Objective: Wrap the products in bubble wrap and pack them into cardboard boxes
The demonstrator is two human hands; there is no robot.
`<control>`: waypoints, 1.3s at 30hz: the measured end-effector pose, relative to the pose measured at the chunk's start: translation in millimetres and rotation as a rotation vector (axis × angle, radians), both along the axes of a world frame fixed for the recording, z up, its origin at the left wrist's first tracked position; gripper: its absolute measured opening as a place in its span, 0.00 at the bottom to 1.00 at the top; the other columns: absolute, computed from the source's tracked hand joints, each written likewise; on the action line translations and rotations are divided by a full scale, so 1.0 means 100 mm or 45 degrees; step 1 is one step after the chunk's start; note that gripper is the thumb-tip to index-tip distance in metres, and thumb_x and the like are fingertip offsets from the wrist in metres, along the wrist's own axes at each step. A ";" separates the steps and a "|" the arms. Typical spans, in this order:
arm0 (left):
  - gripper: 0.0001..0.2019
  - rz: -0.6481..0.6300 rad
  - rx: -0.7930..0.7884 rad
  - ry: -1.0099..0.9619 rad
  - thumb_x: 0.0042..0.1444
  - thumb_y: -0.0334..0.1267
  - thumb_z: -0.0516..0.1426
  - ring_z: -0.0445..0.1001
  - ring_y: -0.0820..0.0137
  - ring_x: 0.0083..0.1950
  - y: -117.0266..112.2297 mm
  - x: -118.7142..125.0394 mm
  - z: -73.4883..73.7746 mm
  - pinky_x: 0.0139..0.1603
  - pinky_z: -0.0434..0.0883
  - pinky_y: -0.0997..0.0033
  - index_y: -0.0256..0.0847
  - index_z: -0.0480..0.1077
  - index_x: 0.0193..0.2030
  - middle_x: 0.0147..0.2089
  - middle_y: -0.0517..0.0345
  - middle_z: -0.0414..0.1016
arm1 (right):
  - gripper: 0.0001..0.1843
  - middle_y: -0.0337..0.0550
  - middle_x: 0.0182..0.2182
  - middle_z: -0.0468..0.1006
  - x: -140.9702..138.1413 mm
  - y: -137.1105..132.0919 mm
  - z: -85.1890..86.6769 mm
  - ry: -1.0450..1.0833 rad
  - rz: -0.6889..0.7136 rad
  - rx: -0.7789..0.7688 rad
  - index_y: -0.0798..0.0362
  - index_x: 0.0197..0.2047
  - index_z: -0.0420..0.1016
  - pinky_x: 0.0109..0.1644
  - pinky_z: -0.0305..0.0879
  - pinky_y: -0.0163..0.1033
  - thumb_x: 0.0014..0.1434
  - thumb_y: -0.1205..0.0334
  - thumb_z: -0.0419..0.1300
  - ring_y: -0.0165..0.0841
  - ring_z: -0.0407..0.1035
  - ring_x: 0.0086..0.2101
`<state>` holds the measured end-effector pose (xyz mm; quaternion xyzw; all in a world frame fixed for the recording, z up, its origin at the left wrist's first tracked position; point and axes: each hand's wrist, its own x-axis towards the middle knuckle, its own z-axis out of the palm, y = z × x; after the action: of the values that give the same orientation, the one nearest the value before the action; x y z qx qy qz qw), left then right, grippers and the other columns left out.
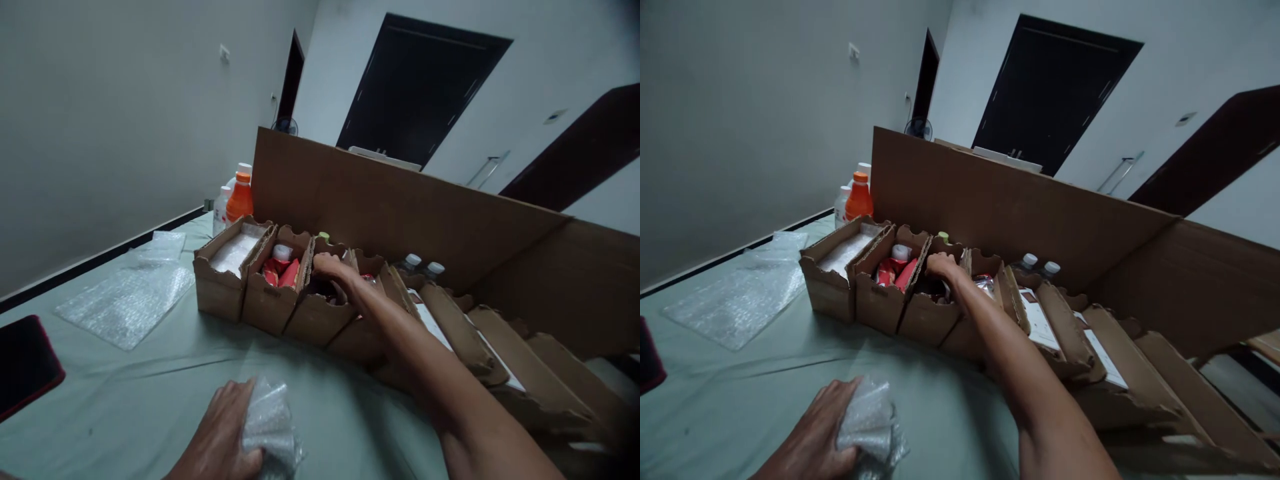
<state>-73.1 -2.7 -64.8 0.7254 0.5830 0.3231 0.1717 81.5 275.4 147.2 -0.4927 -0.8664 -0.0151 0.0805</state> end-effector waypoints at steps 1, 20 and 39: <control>0.29 -0.021 -0.074 -0.029 0.39 0.29 0.54 0.77 0.57 0.42 0.01 -0.01 0.08 0.45 0.75 0.58 0.46 0.72 0.52 0.41 0.53 0.79 | 0.10 0.46 0.39 0.80 0.02 -0.03 0.06 0.000 -0.048 0.010 0.55 0.39 0.78 0.45 0.72 0.44 0.65 0.57 0.62 0.38 0.75 0.40; 0.58 -0.021 -0.261 -0.358 0.39 0.31 0.59 0.77 0.54 0.56 -0.19 -0.46 0.40 0.54 0.76 0.61 0.48 0.34 0.76 0.65 0.48 0.70 | 0.14 0.48 0.46 0.82 -0.57 -0.63 0.51 -0.338 0.041 0.060 0.51 0.50 0.79 0.50 0.69 0.40 0.69 0.60 0.54 0.38 0.75 0.48; 0.31 0.053 -0.370 -0.469 0.40 0.37 0.63 0.74 0.54 0.58 -0.17 -0.56 0.31 0.61 0.70 0.65 0.43 0.71 0.57 0.57 0.48 0.77 | 0.18 0.47 0.54 0.74 -1.03 0.02 0.32 -0.677 0.007 -0.031 0.53 0.56 0.72 0.51 0.73 0.50 0.67 0.54 0.60 0.38 0.73 0.48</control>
<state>-129.4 -20.0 -33.5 0.6097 0.5971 0.3660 0.3711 -21.0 277.3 178.8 -0.4699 -0.8585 -0.1335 -0.1561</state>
